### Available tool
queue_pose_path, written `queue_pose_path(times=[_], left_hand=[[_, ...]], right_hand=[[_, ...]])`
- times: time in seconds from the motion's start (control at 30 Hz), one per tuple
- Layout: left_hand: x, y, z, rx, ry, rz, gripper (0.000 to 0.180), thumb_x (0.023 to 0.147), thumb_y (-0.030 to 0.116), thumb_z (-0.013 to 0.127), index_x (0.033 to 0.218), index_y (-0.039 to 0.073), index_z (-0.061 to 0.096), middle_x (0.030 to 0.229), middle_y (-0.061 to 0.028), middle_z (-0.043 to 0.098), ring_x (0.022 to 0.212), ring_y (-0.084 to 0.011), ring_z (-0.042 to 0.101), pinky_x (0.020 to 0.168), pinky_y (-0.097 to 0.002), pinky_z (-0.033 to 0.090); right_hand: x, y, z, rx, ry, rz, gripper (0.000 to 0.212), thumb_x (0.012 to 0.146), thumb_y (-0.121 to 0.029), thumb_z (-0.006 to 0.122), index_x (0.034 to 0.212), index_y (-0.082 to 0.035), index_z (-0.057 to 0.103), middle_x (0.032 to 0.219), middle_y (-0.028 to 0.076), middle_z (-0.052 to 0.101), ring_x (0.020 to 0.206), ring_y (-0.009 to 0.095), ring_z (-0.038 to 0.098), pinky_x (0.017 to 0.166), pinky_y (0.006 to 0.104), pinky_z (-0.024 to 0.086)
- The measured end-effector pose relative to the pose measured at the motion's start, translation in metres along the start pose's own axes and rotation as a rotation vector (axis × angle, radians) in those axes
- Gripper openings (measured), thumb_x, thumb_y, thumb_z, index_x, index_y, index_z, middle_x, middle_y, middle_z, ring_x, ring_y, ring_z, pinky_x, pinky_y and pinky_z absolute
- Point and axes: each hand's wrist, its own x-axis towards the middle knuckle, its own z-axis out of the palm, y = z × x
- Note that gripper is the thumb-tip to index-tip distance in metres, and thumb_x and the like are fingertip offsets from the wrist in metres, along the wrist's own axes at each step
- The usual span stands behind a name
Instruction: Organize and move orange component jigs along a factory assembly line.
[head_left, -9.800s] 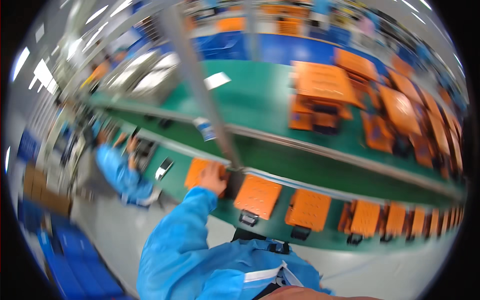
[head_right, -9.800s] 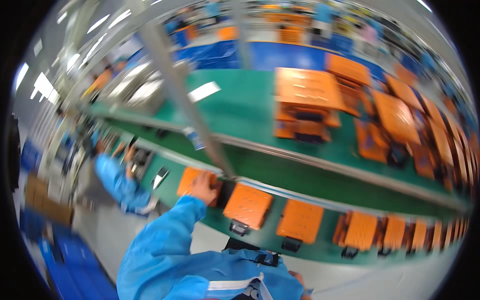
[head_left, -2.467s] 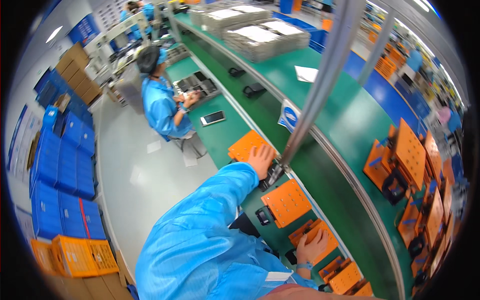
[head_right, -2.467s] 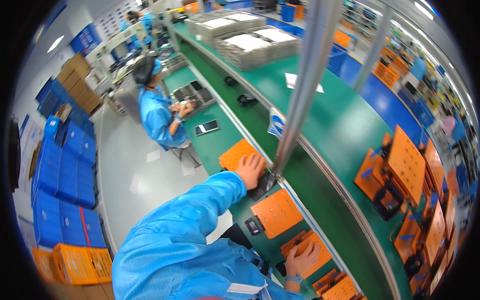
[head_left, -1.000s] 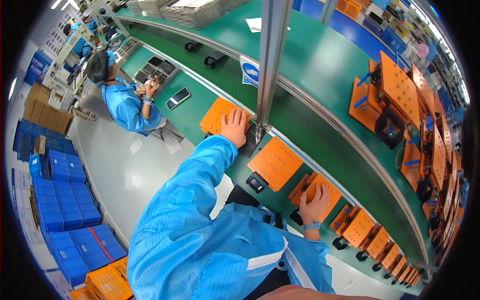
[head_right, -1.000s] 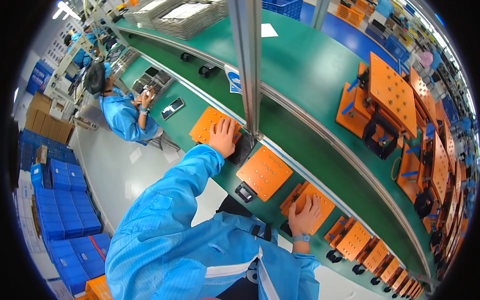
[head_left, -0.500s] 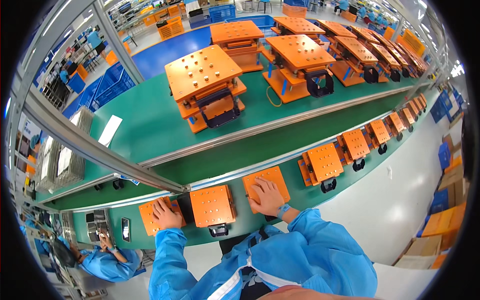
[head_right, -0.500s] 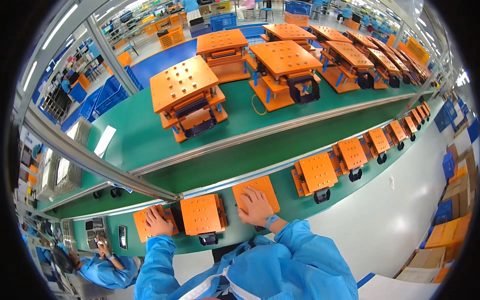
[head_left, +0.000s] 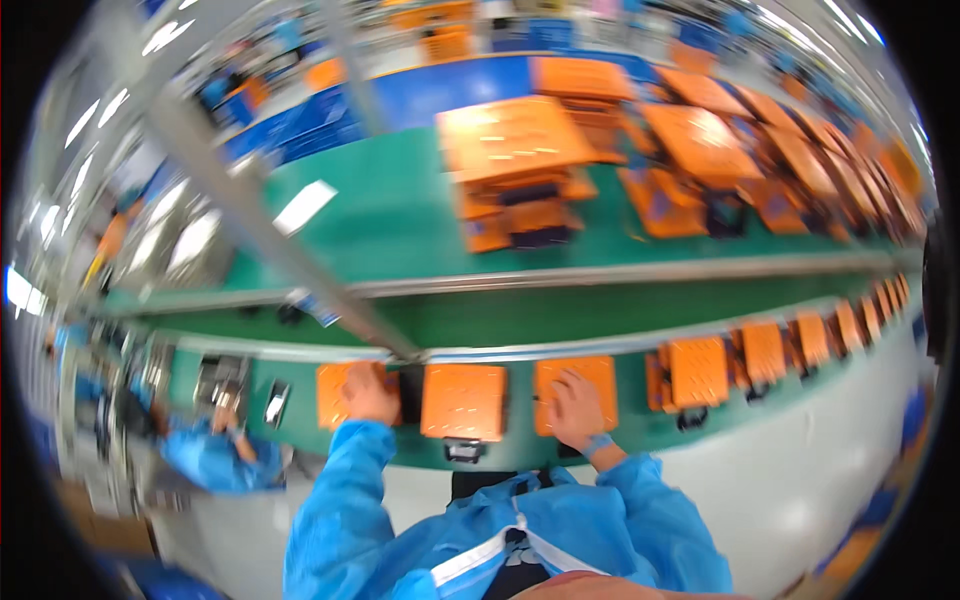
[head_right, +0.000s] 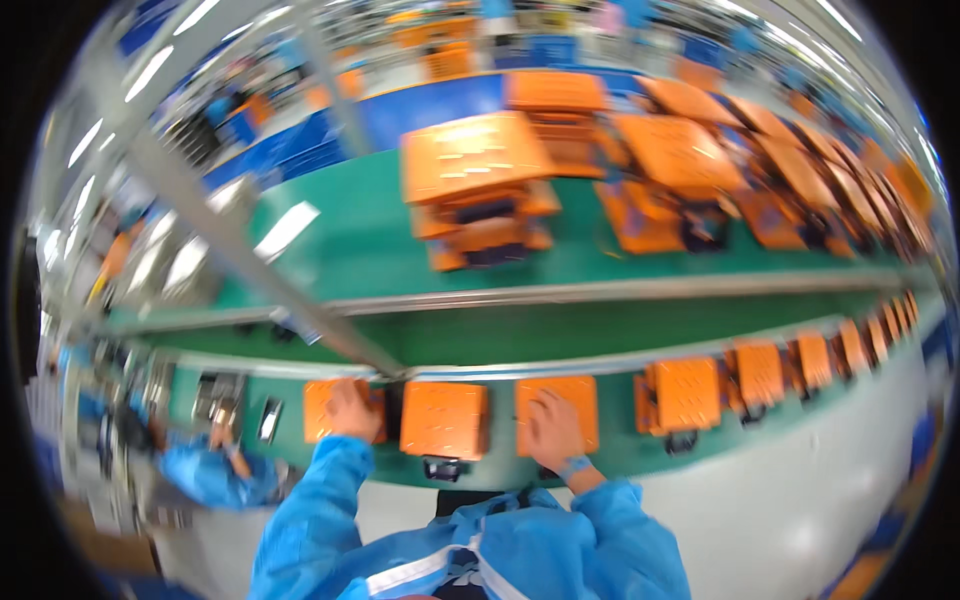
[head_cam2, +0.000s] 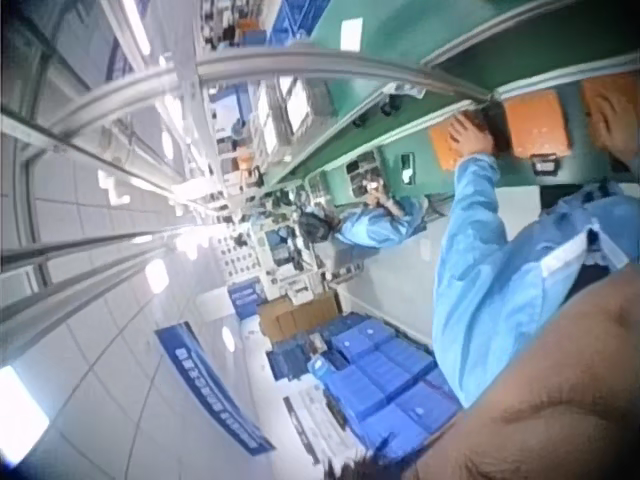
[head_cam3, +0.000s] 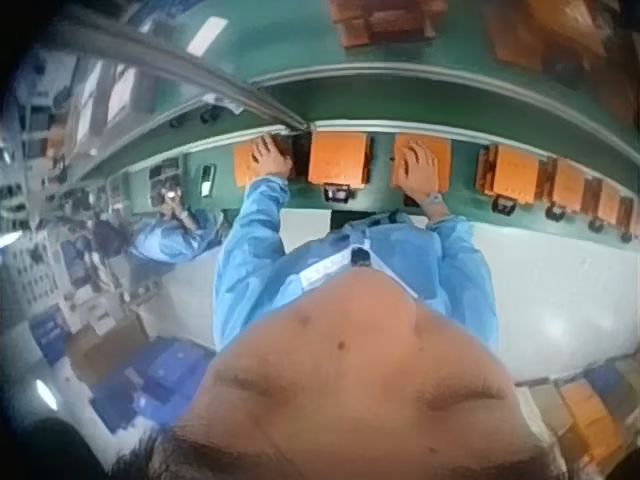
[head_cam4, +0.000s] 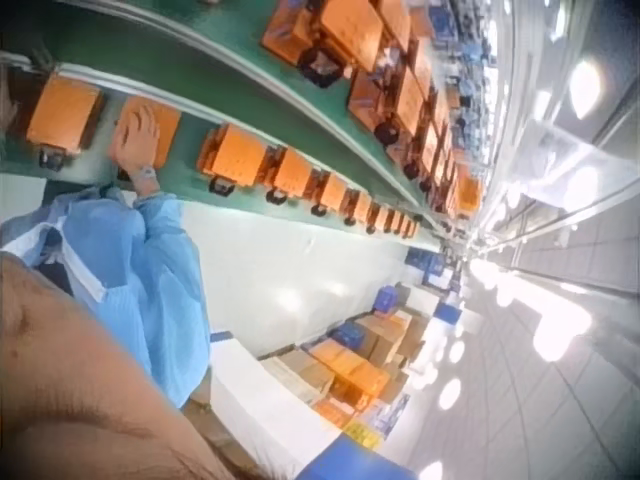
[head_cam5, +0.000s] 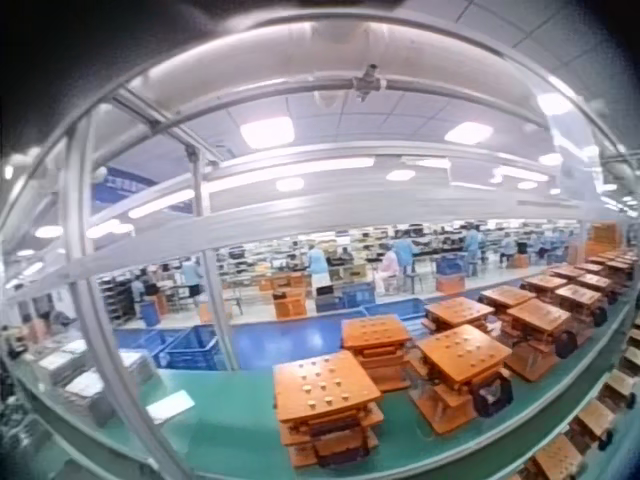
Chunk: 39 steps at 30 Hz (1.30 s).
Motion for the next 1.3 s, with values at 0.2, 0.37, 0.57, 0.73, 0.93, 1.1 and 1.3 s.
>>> queue_pose_path(times=[0.2,0.37,0.57,0.73,0.93,1.1,1.3], left_hand=[[0.003,-0.008,0.040,0.148,-0.059,-0.039,0.096,0.091,0.023,0.086,0.177,0.007,0.048,0.180,-0.0195,0.050,0.171,-0.0402,0.042,0.134,-0.0742,0.033],[-0.002,-0.014,0.030,0.212,-0.035,-0.096,0.101,0.087,0.023,0.088,0.178,0.006,0.048,0.180,-0.0188,0.050,0.172,-0.0400,0.042,0.135,-0.0732,0.033],[-0.004,-0.017,0.028,0.152,-0.071,-0.118,0.096,0.092,0.021,0.084,0.178,0.006,0.046,0.182,-0.0194,0.047,0.174,-0.0410,0.038,0.135,-0.0760,0.032],[0.000,-0.016,0.033,0.151,-0.092,-0.093,0.102,0.088,0.018,0.083,0.180,0.005,0.043,0.183,-0.0202,0.045,0.174,-0.0421,0.038,0.136,-0.0760,0.031],[-0.005,-0.019,0.028,0.151,-0.120,-0.088,0.107,0.087,0.019,0.082,0.183,0.005,0.038,0.185,-0.0225,0.042,0.175,-0.0441,0.036,0.137,-0.0766,0.029],[-0.006,-0.019,0.029,0.157,-0.125,-0.085,0.106,0.088,0.019,0.081,0.183,0.004,0.038,0.185,-0.0228,0.043,0.175,-0.0446,0.036,0.137,-0.0764,0.029],[-0.005,-0.019,0.031,0.177,-0.088,-0.096,0.110,0.085,0.019,0.090,0.182,0.007,0.041,0.183,-0.0187,0.045,0.174,-0.0413,0.038,0.136,-0.0752,0.034]], right_hand=[[-0.020,0.007,0.004,-0.100,-0.041,0.003,0.042,0.102,-0.013,0.069,0.144,-0.003,0.073,0.161,0.023,0.065,0.158,0.047,0.056,0.131,0.0632,0.042],[-0.014,0.008,0.010,-0.108,-0.068,0.006,0.040,0.107,-0.011,0.064,0.146,-0.002,0.072,0.163,0.024,0.063,0.160,0.048,0.054,0.132,0.0649,0.039],[-0.012,0.007,0.014,-0.105,-0.080,-0.013,0.038,0.109,-0.011,0.063,0.145,-0.001,0.072,0.164,0.024,0.063,0.160,0.049,0.054,0.131,0.0645,0.040],[-0.019,0.010,0.015,-0.143,-0.044,0.007,0.038,0.111,-0.009,0.063,0.147,-0.001,0.072,0.167,0.023,0.064,0.159,0.048,0.055,0.133,0.0616,0.040],[-0.019,0.012,0.015,-0.129,-0.089,0.018,0.040,0.112,-0.012,0.061,0.149,0.000,0.071,0.168,0.022,0.062,0.164,0.047,0.050,0.133,0.0626,0.039],[-0.020,0.015,0.018,-0.131,-0.076,-0.003,0.040,0.112,-0.012,0.061,0.150,0.000,0.071,0.168,0.023,0.062,0.164,0.048,0.050,0.133,0.0625,0.039],[-0.018,0.013,0.015,-0.121,-0.096,0.006,0.041,0.113,-0.012,0.060,0.151,0.000,0.071,0.168,0.024,0.062,0.163,0.048,0.050,0.134,0.0622,0.038]])
